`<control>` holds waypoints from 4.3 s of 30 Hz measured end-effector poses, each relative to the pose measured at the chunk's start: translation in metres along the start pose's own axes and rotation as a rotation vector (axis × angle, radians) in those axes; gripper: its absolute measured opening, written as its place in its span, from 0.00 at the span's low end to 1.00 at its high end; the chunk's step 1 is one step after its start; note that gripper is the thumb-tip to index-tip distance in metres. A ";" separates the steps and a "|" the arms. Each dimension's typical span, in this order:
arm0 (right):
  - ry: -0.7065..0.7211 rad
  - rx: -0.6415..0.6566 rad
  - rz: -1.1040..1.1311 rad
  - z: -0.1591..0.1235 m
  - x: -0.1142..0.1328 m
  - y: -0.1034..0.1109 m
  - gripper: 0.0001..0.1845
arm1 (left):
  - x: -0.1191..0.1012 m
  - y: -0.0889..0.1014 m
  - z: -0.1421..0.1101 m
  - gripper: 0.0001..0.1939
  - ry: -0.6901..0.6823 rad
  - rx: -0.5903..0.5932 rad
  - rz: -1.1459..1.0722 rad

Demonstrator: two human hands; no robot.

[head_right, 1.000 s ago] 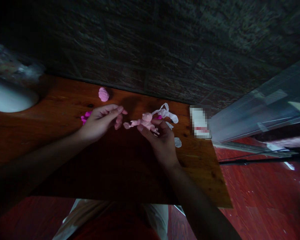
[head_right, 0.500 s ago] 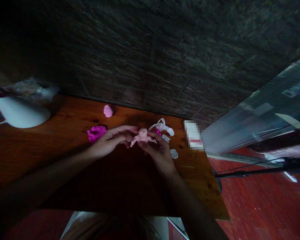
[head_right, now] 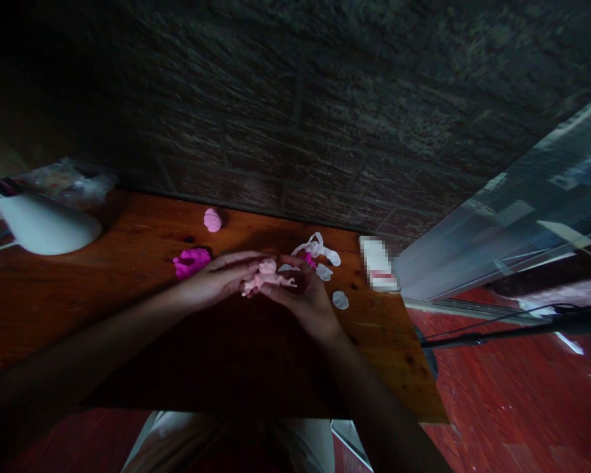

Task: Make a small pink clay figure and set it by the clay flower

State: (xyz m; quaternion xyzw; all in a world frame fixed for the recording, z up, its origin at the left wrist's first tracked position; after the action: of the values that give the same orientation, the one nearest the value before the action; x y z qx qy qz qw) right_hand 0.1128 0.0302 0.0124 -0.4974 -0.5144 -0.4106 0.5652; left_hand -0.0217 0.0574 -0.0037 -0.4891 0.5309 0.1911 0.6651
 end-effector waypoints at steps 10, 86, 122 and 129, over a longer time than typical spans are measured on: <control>-0.009 0.027 -0.037 -0.003 0.006 -0.005 0.26 | 0.000 -0.004 -0.001 0.19 0.020 0.027 -0.093; 0.140 0.230 -0.543 0.012 0.063 0.009 0.19 | -0.032 0.004 -0.006 0.15 -0.234 -0.082 0.442; 0.270 0.035 -0.298 0.013 0.040 -0.003 0.06 | -0.038 0.000 -0.011 0.22 -0.354 -0.176 0.367; 0.238 -0.003 -0.251 0.015 0.031 -0.001 0.06 | -0.026 -0.005 -0.006 0.16 -0.283 -0.115 0.313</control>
State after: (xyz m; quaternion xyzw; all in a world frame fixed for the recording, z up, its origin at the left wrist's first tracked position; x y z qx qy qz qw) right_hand 0.1130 0.0458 0.0427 -0.3779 -0.5012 -0.5347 0.5658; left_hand -0.0307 0.0568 0.0216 -0.4063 0.4898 0.3888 0.6662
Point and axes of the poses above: each hand's wrist, its own z-axis towards the middle knuckle, its own y-axis out of the back of the hand, x = y × z, the point moved 9 cm from there along z, towards the middle knuckle, and after that the axes turned 1 degree about -y, right-handed, at the moved point
